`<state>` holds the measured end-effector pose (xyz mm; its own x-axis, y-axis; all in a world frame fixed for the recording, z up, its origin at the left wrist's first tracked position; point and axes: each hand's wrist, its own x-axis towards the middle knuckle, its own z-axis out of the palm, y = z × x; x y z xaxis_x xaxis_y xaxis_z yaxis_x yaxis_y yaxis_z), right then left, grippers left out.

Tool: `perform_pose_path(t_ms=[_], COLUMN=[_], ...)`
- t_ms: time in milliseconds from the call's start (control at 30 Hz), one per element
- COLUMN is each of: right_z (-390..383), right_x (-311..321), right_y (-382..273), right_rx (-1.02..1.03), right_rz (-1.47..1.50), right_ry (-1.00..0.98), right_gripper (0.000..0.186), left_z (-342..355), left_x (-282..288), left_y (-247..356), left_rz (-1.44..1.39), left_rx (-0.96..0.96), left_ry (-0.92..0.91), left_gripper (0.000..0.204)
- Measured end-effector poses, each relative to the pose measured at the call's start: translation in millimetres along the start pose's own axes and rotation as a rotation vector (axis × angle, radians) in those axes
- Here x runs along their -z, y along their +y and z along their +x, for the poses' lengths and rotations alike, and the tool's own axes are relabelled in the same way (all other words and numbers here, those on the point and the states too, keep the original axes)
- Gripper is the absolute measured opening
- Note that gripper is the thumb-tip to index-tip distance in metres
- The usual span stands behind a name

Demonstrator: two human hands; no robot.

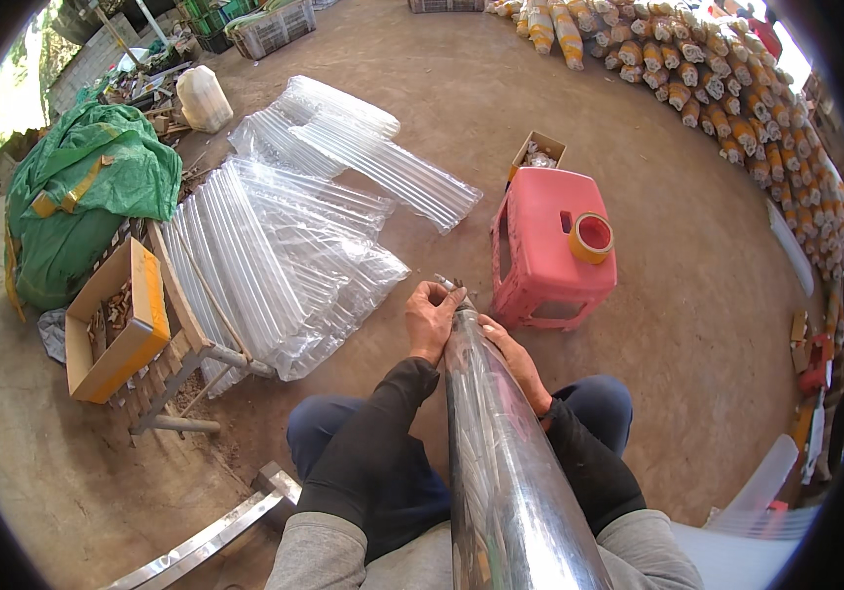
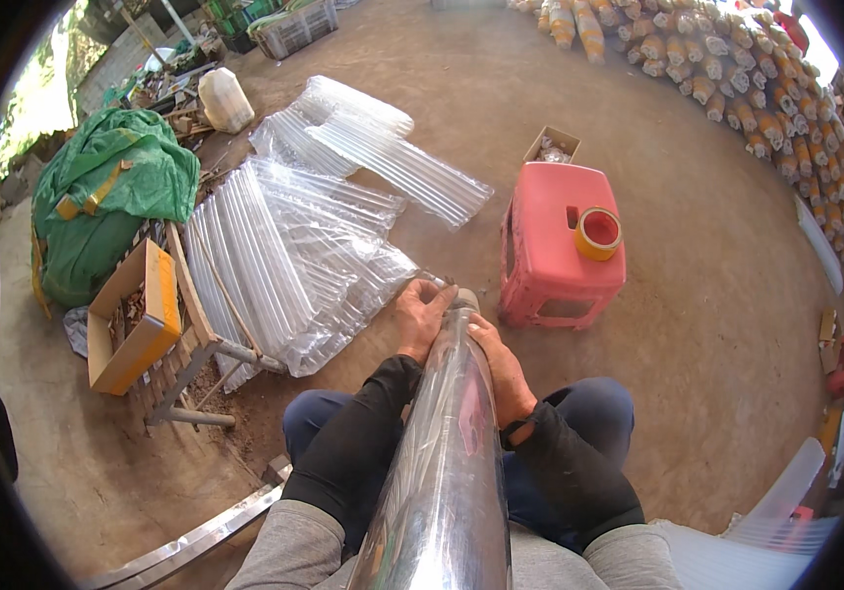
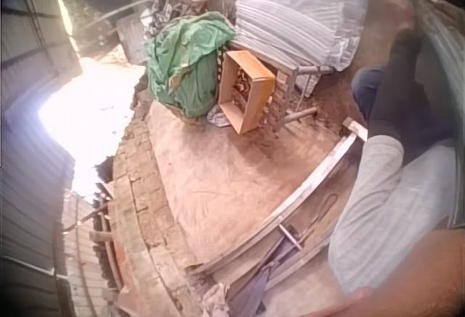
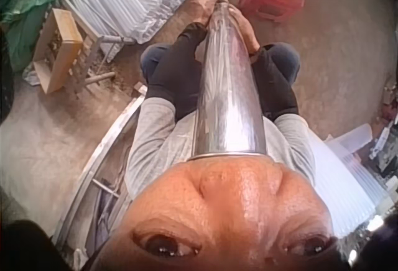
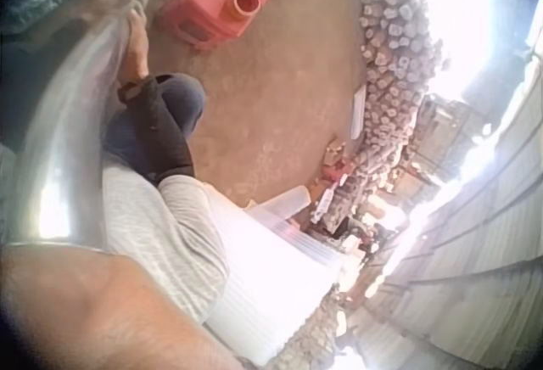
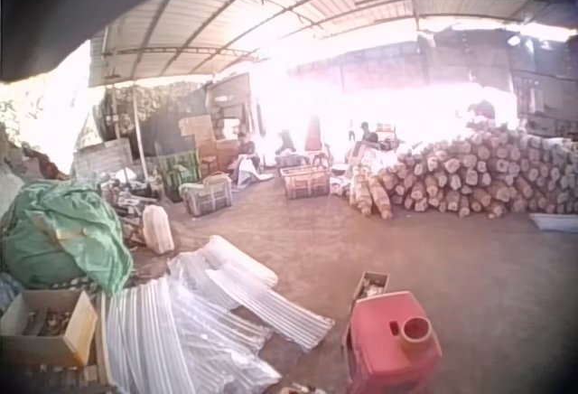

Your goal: The person sits on the floor and seals the open end of a large metal cone using a handheld heat gun and a roll of clear plastic film. They repeatedly apply heat and wrap the film around the rim to create a seal.

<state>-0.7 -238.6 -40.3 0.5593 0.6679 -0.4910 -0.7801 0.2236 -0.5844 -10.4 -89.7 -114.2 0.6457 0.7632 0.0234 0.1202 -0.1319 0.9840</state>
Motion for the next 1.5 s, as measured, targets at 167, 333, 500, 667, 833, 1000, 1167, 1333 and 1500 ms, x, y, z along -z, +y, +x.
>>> perform_pose_path(t_ms=[167, 333, 500, 667, 833, 1000, 1167, 1333, 1500], right_z=[-0.5, -0.7, -2.4, -1.7, -0.3, 1.6, 1.7, -1.8, -5.7], right_x=[-0.6, -0.7, -2.8, -2.0, 0.2, 3.7, 4.1, -0.6, -8.5], right_y=[-0.5, 0.0, -1.7, -0.2, 0.4, 2.4, 2.9, -0.2, -4.9], right_rx=[-0.016, -0.012, -0.007, 0.010, 0.003, 0.005, 0.011, 0.009, 0.004], right_rz=[-0.013, -0.004, -0.019, -0.023, -0.026, -0.017, -0.014, -0.017, -0.028], right_ry=[0.016, 0.010, -0.006, 0.000, -0.004, -0.023, -0.015, -0.005, 0.024], right_gripper=[0.045, 0.044, 0.044, 0.044, 0.044, 0.045, 0.046, 0.046, 0.047], left_z=[-0.3, 0.6, 0.4, -0.6, 0.2, 0.1, -0.3, -0.1, 0.3], left_x=[0.6, 0.0, 0.0, -0.5, 0.0, -0.5, -0.7, -0.4, 0.2], left_y=[0.6, -2.2, -3.1, -0.8, -3.5, -3.7, -1.5, -1.7, 0.6], left_rz=[-0.005, -0.009, -0.027, -0.037, -0.058, -0.080, -0.094, -0.089, -0.063], left_rx=[0.001, 0.027, 0.048, 0.059, 0.057, 0.073, 0.065, 0.068, 0.062], left_ry=[0.000, -0.005, -0.005, -0.001, -0.010, -0.014, -0.027, -0.025, -0.019], left_gripper=[0.030, 0.030, 0.030, 0.029, 0.029, 0.029, 0.028, 0.028, 0.029])
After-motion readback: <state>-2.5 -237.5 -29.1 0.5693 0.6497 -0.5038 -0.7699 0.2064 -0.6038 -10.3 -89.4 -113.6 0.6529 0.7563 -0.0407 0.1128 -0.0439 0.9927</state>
